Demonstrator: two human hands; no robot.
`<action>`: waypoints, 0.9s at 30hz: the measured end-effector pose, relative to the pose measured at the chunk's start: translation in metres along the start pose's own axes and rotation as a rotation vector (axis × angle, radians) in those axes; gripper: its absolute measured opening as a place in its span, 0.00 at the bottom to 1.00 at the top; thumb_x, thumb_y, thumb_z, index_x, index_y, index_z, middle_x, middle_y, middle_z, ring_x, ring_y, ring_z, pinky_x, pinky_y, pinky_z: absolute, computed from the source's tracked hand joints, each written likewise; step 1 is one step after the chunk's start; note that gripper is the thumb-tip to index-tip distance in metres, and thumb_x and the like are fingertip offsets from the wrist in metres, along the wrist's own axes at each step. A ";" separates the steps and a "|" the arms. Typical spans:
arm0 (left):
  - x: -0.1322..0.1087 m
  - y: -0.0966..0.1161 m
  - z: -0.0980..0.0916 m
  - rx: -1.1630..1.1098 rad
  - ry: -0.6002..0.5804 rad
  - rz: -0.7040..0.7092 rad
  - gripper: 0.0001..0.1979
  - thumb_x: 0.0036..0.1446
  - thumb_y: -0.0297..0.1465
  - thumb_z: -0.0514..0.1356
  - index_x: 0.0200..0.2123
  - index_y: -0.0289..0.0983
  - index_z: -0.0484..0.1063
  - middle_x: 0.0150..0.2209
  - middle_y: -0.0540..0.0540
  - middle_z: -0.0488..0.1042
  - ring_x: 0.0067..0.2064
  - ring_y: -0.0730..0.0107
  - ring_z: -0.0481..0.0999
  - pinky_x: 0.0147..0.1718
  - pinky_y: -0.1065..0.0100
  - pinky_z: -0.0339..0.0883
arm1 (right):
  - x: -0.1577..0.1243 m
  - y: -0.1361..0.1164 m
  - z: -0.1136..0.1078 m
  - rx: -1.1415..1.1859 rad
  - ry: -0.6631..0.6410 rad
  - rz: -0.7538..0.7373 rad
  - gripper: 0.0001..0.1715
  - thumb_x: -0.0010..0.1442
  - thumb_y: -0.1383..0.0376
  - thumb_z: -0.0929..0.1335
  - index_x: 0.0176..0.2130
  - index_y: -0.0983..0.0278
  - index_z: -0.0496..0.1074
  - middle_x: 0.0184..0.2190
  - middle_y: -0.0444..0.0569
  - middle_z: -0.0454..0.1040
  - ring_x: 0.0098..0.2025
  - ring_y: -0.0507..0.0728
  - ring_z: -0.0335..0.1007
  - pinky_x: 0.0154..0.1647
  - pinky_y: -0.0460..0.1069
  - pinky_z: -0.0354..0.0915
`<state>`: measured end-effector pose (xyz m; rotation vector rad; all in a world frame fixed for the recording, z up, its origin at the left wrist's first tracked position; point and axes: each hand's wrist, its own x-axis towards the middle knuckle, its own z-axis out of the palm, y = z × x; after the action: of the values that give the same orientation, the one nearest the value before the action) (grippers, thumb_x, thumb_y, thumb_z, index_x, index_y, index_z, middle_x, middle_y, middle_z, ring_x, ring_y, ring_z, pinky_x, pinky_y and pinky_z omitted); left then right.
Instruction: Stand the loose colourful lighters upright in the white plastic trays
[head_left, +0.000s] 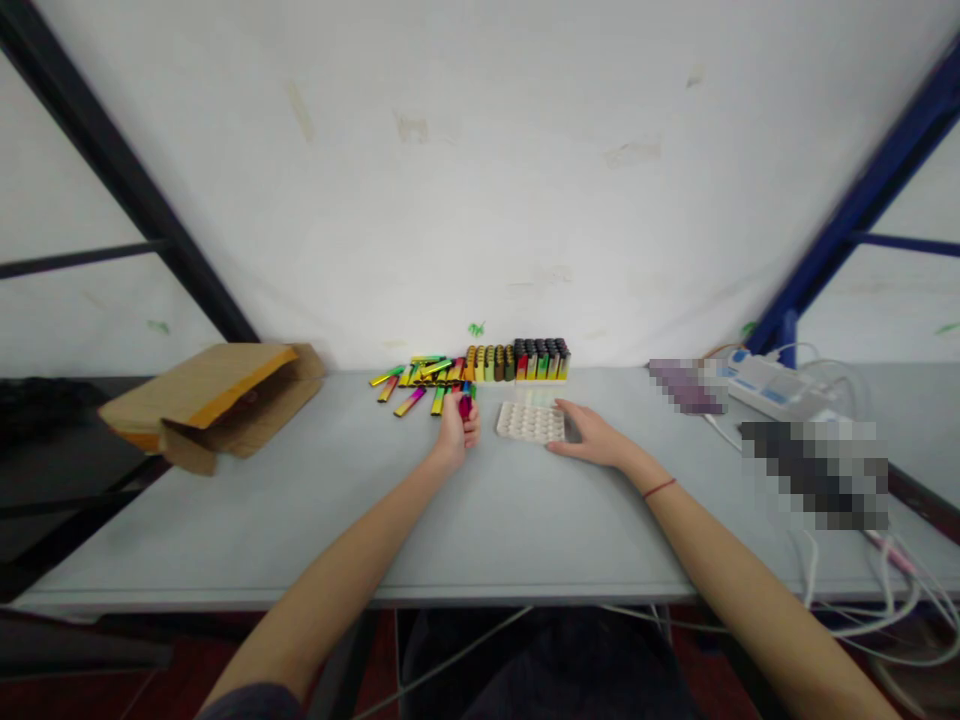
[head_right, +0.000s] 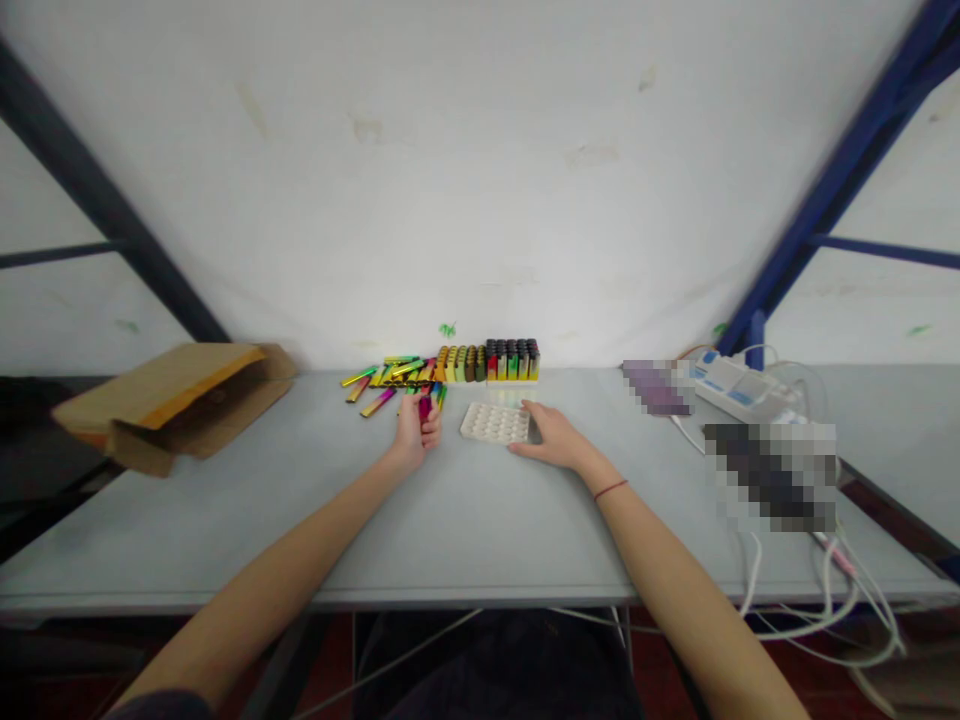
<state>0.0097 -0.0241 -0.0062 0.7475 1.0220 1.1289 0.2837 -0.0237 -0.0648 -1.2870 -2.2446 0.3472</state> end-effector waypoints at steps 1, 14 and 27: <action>-0.001 -0.001 0.001 0.003 0.009 -0.004 0.28 0.59 0.55 0.48 0.18 0.41 0.51 0.12 0.58 0.44 0.13 0.80 0.40 0.12 0.74 0.34 | 0.000 0.000 0.000 0.001 -0.004 0.006 0.50 0.57 0.46 0.74 0.67 0.68 0.62 0.63 0.68 0.70 0.64 0.75 0.68 0.65 0.70 0.63; 0.001 -0.004 0.000 -0.025 0.015 0.062 0.31 0.57 0.61 0.50 0.19 0.41 0.52 0.14 0.59 0.44 0.14 0.81 0.41 0.13 0.75 0.36 | 0.000 -0.001 -0.001 0.005 -0.012 0.028 0.51 0.56 0.45 0.74 0.68 0.67 0.62 0.64 0.67 0.69 0.65 0.74 0.67 0.67 0.70 0.61; 0.007 -0.005 0.002 -0.016 -0.026 0.079 0.25 0.62 0.54 0.49 0.22 0.41 0.54 0.14 0.59 0.47 0.14 0.80 0.44 0.14 0.75 0.39 | 0.003 0.014 0.001 -0.083 -0.012 0.012 0.50 0.49 0.40 0.77 0.60 0.66 0.72 0.63 0.66 0.69 0.69 0.77 0.59 0.69 0.72 0.54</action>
<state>0.0144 -0.0185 -0.0114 0.7937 0.9682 1.1904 0.2922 -0.0136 -0.0716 -1.3442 -2.2842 0.2689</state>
